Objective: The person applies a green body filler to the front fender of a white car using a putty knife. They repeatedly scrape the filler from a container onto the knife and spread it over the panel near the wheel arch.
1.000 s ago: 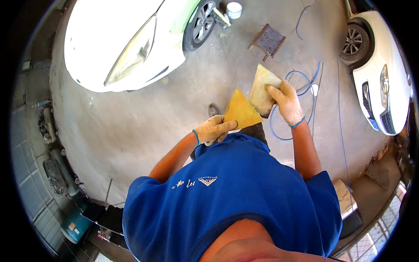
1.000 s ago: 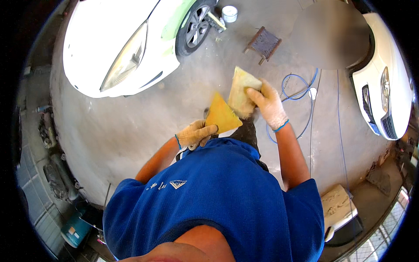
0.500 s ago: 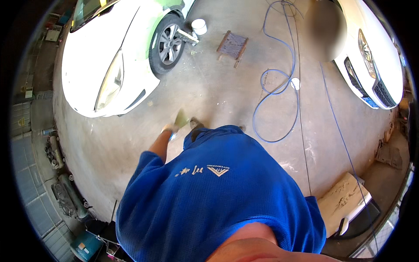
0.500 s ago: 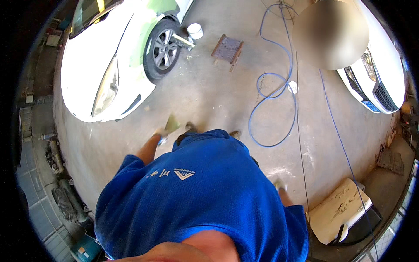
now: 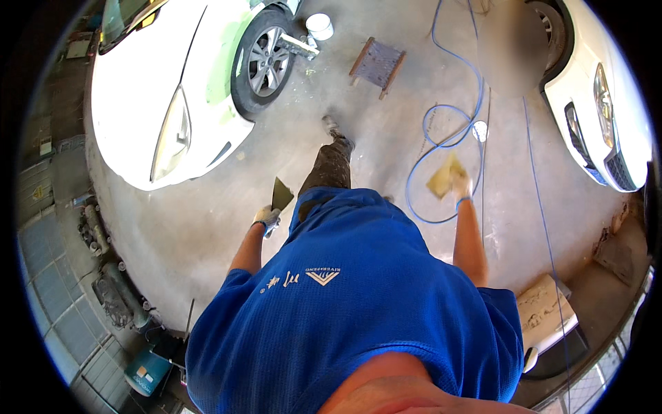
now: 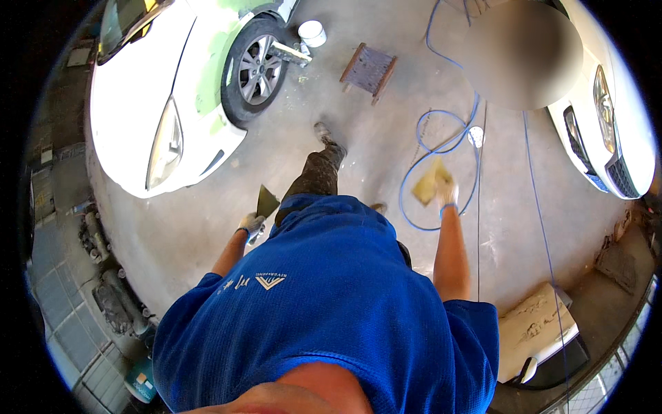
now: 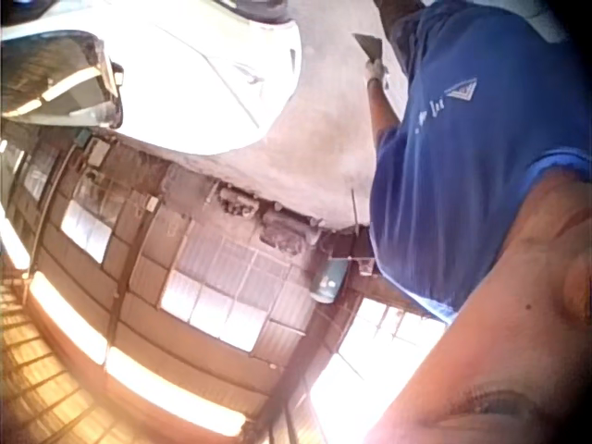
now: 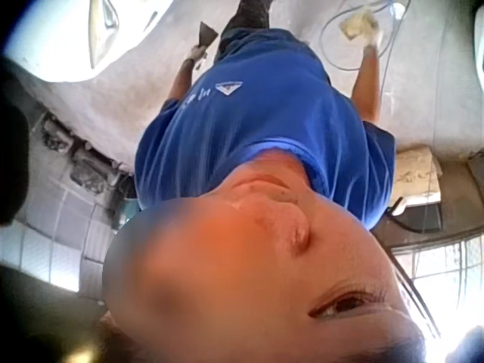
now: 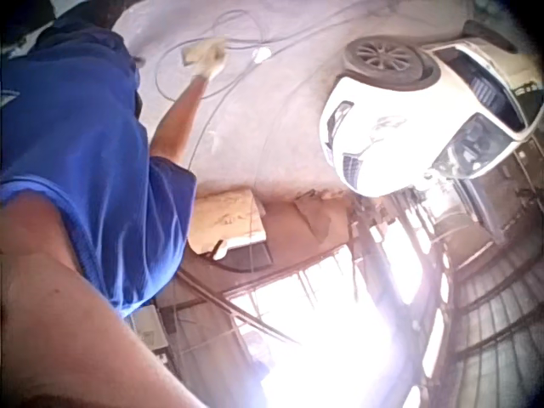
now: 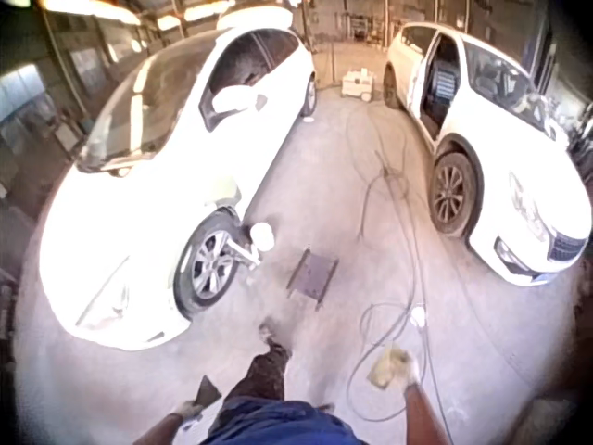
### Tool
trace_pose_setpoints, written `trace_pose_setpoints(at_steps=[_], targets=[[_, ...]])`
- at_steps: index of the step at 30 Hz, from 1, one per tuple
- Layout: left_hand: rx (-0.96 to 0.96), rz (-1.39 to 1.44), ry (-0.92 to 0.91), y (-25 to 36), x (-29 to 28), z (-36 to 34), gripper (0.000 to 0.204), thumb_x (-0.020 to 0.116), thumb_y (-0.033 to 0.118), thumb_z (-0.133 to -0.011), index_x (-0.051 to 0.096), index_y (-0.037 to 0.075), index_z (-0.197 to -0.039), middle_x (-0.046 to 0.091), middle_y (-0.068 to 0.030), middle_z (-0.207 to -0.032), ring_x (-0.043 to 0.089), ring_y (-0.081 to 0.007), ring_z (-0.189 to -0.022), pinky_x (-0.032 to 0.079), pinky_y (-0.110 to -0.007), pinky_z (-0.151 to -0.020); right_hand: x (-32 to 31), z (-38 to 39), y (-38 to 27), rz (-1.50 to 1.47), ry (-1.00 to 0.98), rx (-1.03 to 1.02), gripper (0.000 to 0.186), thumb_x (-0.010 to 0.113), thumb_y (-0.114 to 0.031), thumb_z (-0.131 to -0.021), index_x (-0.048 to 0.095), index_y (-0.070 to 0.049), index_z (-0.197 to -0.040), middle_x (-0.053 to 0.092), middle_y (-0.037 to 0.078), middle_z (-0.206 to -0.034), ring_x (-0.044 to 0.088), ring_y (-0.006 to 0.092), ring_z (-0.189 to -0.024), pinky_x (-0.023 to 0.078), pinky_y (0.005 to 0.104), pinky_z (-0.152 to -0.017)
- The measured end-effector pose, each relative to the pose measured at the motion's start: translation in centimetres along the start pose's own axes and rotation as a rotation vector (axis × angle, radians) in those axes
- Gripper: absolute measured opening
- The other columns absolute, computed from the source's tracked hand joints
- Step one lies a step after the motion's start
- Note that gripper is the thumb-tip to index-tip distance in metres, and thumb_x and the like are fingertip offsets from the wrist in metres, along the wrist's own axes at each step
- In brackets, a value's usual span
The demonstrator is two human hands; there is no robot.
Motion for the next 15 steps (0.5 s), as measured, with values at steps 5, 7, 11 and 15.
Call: trace_pose_setpoints(at_steps=[5, 7, 11, 15], targets=[[0.164, 0.013, -0.041, 11.4, -3.8, -9.4, 0.033, 0.054, 0.028, -0.094, 0.065, 0.000, -0.108, 0.066, -0.0089, -0.074, 0.061, -0.0165, -0.058, 0.051, -0.033, -0.052, 4.7, -3.6, -21.8, 0.308, 0.048, -0.246, 0.034, 0.067, -0.026, -0.087, 0.070, 0.000, -0.109, 0.072, 0.008, -0.090, 0.066, 0.0151, -0.080, 0.054, 0.0332, -0.072], [0.123, 0.005, -0.126, 14.1, -6.5, -13.7, 0.038, 0.056, 0.033, -0.095, 0.065, -0.001, -0.109, 0.067, -0.0098, -0.076, 0.063, -0.0170, -0.060, 0.051, -0.034, -0.053, 6.8, -5.7, -23.0, 0.482, 0.113, -0.361, 0.032, 0.065, -0.025, -0.088, 0.070, -0.001, -0.109, 0.073, 0.012, -0.094, 0.067, 0.0166, -0.085, 0.054, 0.0351, -0.075], [0.315, -0.088, -0.012, 21.2, -13.7, -15.7, 0.045, 0.057, 0.041, -0.091, 0.066, 0.000, -0.107, 0.070, -0.0105, -0.078, 0.067, -0.0190, -0.067, 0.054, -0.035, -0.062, 8.7, -6.5, -20.0, 0.460, 0.023, -0.059, 0.033, 0.064, -0.017, -0.084, 0.069, 0.002, -0.111, 0.073, 0.014, -0.098, 0.069, 0.0215, -0.086, 0.056, 0.0367, -0.076], [0.295, 0.436, 0.038, 23.1, -16.3, -17.7, 0.043, 0.059, 0.039, -0.092, 0.065, -0.001, -0.108, 0.066, -0.0082, -0.075, 0.064, -0.0168, -0.065, 0.053, -0.031, -0.062, 5.0, -9.1, -7.9, 0.618, -0.086, 0.186, 0.032, 0.064, -0.012, -0.081, 0.067, 0.003, -0.109, 0.070, 0.014, -0.096, 0.068, 0.0243, -0.085, 0.055, 0.0382, -0.074]])
Point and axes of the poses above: each hand's wrist, its own z-axis away from the middle knuckle, its own x-axis out of the palm, y = z × x, the point moved 5 cm from there along -z, towards the middle knuckle
